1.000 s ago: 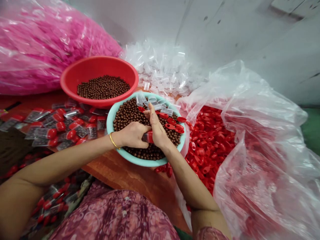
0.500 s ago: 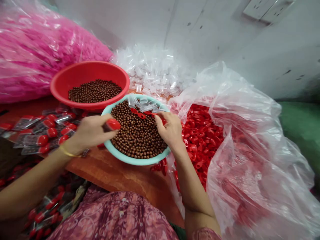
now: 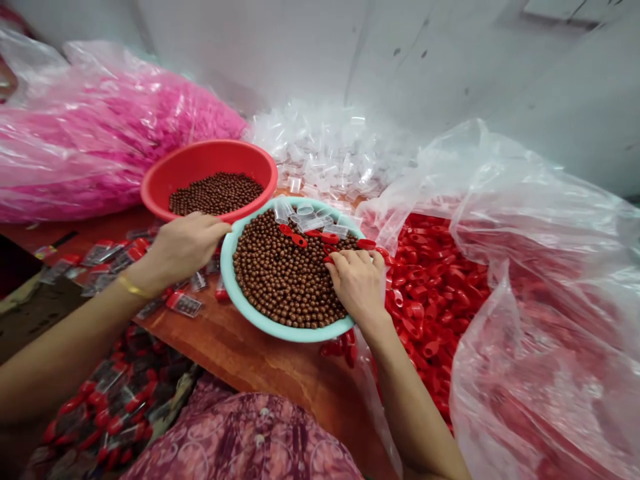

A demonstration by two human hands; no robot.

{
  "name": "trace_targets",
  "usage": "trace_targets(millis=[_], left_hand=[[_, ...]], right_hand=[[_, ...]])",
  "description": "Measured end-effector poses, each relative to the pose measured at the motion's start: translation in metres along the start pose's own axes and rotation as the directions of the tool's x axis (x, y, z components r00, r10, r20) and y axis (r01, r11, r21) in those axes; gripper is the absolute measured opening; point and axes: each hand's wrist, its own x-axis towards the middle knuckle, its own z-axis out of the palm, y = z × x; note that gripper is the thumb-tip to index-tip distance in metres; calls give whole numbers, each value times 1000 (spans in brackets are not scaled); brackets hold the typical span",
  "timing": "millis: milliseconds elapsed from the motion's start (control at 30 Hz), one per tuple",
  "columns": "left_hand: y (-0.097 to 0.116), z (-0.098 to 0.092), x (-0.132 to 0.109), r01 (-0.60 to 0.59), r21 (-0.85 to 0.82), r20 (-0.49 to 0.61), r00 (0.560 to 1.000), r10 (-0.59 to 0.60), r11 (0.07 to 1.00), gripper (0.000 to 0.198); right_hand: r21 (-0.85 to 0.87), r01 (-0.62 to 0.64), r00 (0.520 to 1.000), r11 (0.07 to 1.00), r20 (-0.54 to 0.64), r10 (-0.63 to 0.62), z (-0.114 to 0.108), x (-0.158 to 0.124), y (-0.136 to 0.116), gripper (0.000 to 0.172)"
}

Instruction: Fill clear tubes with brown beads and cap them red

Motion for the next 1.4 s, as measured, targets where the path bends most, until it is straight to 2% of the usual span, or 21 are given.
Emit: trace_targets(millis=[67,167,233,300,367,433,533,667,767,833,900,1033,1100,1167,1233,1300,1400], left_hand=[[11,8,38,-125,45,-5,992,125,991,25],[13,33,87,-239,94,14,971,239,966,26],[9,50,108,-307,106,33,952,305,946,25],[5,58,120,-351,118,32,936,350,929,24],[4,57,122,-367,120,23,930,367,922,25],[5,48,115,-380,80,31,925,379,921,23],[11,28,97,-422,-27,128,898,421,906,24],[34,13,73,-495,-36,376,798,471,868,27],[61,21,69,-516,-67,444,751,488,854,24],[78,30,72,-487,-131,419,762,494,863,25],[89,39,77,-416,-199,391,797,461,887,24],[93,52,83,-127,-394,395,871,292,910,17],[87,57,83,49,-586,425,868,256,809,15],[80,61,80,203,-776,433,860,271,597,16],[74,62,76,305,-886,410,868,281,348,21],[70,60,72,340,-927,372,891,260,160,24],[71,52,65,319,-948,315,923,221,17,24]], right_hand=[[37,27,1000,999,-5,-27,1,0,1,20],[71,41,999,997,-8,-41,4,0,3,20],[86,32,999,996,-17,-31,5,0,4,22],[99,20,1000,995,-24,-17,5,0,5,22],[100,11,1000,995,-21,-9,6,-1,5,20],[89,4,1000,996,-23,-2,6,-1,5,19],[83,-7,999,997,-46,11,6,-3,4,20],[124,-44,996,991,-69,53,5,-4,4,20],[177,-78,991,981,-95,96,5,-4,3,21],[234,-94,984,968,-125,126,4,-4,4,21],[304,-101,977,947,-148,151,4,-5,4,21],[394,-139,975,908,-106,196,5,-6,5,23],[409,-200,971,890,-35,235,4,-7,4,25],[408,-264,960,874,22,280,3,-7,3,26],[414,-276,957,867,33,289,0,-6,2,28],[436,-227,970,871,16,244,-3,-6,1,30],[458,-174,982,872,20,186,-6,-6,1,31]])
